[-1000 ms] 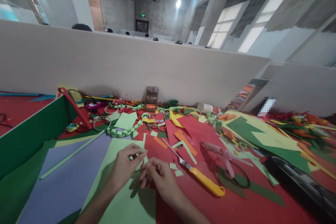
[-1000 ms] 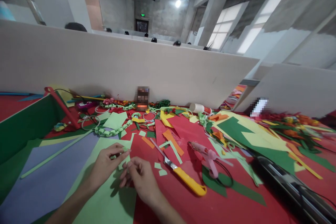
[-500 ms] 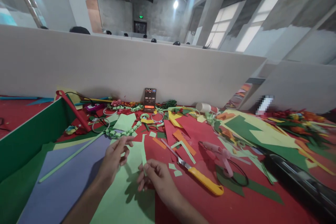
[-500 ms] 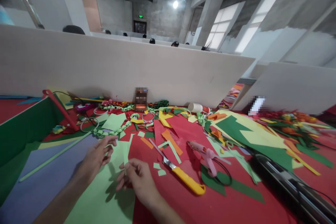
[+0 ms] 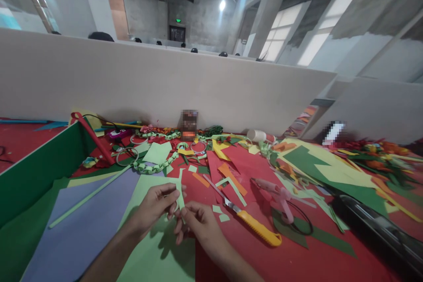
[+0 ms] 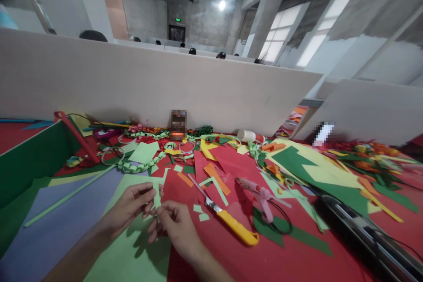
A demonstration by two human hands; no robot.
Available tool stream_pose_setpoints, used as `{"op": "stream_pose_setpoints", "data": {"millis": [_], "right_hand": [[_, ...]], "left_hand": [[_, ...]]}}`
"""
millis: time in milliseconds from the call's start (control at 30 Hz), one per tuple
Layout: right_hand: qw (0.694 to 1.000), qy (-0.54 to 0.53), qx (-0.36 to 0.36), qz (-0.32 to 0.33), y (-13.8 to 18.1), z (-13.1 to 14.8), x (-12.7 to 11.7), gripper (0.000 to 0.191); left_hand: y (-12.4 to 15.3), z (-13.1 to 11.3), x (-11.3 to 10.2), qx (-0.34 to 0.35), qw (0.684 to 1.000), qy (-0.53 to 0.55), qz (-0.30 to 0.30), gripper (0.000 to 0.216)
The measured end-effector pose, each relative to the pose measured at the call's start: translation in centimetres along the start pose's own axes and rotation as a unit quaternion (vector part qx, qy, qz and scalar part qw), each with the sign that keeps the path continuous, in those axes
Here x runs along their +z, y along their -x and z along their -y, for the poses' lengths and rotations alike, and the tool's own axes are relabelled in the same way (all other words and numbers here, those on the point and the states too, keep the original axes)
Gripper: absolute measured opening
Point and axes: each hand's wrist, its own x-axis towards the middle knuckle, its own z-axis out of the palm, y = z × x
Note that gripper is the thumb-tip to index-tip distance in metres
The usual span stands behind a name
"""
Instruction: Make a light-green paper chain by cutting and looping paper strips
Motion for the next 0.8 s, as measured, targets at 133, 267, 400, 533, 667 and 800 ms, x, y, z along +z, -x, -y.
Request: {"op": "stream_pose_setpoints", "data": {"millis": [133,267,400,533,667,800], "right_hand": [[0.999,0.031,-0.004,-0.022,-0.3,-0.6,-0.1,0.05],[0.994,0.02,-0.035,-0.1,-0.6,-0.5,-0.7,0.049],[0.966,-0.017,-0.112,-0.232,-0.8,0.5,-1.8,0.039],[0.964,0.028,-0.143,-0.221,-0.9,1.1,-2.3,0.035],[0.979,0.125,-0.119,-0.112,-0.8,0.9,-2.1,0.041],[0.96,0.195,-0.122,-0.162,-0.7,1.5,-2.7,0.049]], "left_hand": [[-0.3,0.0,-0.1,0.041,0.995,-0.07,-0.053,0.038],[-0.3,-0.3,-0.4,0.062,0.982,-0.151,-0.1,0.041],[-0.1,-0.1,0.0,0.008,0.987,-0.157,-0.04,0.041],[0.4,0.8,1.1,-0.037,0.983,-0.172,0.042,0.044],[0.6,1.1,1.8,-0.022,0.984,-0.17,0.052,0.046],[0.9,0.7,2.3,-0.027,0.986,-0.158,0.037,0.044]]}}
